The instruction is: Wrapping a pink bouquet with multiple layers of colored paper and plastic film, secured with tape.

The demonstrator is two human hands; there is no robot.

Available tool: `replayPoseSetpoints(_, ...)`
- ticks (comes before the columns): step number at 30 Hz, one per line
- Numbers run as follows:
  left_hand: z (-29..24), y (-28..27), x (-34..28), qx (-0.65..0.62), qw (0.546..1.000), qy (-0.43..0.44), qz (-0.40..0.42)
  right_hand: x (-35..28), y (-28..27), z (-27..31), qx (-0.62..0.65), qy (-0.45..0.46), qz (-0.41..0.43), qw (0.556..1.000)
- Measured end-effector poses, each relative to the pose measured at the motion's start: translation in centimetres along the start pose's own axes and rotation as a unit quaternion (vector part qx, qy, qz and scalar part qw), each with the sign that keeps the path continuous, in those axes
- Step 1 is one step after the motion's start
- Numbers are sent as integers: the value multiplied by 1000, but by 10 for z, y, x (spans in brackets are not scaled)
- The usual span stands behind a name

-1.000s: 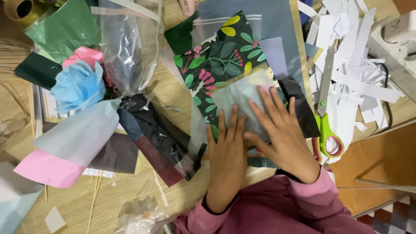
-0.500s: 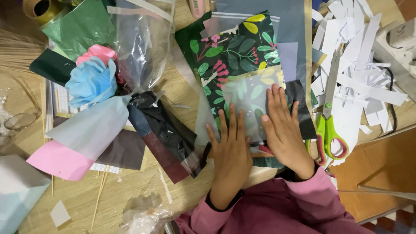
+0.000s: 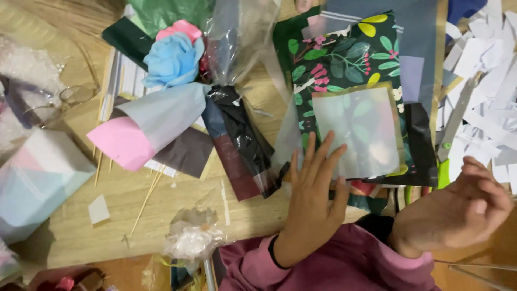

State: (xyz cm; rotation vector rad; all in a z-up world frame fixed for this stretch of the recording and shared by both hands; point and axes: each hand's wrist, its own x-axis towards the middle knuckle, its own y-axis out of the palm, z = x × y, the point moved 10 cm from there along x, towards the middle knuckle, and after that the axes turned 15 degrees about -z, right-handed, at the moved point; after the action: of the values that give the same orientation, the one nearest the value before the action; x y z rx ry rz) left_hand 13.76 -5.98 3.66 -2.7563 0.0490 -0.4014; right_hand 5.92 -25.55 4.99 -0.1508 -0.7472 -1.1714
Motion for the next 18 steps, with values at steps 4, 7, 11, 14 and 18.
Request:
replayPoseSetpoints(4, -32, -55, -21, -47, 996, -8, -77, -38, 1, 2, 106, 126, -17, 986)
replayPoseSetpoints(7, -57, -109, -43, -31, 976, 62, -205, -76, 40, 19, 183, 176, 108, 961)
replayPoseSetpoints(11, -36, -158, -71, 92, 953, 25, -287, -104, 91, 44, 151, 214, 240, 935)
replayPoseSetpoints(14, -26, -170, -67, 152, 967, 37, -203, -129, 133, 54, 102, 233, 372, 893)
replayPoseSetpoints(18, -29, -181, -44, 195, 979, 58, -28, -159, 161, 84, 56, 143, 569, 808)
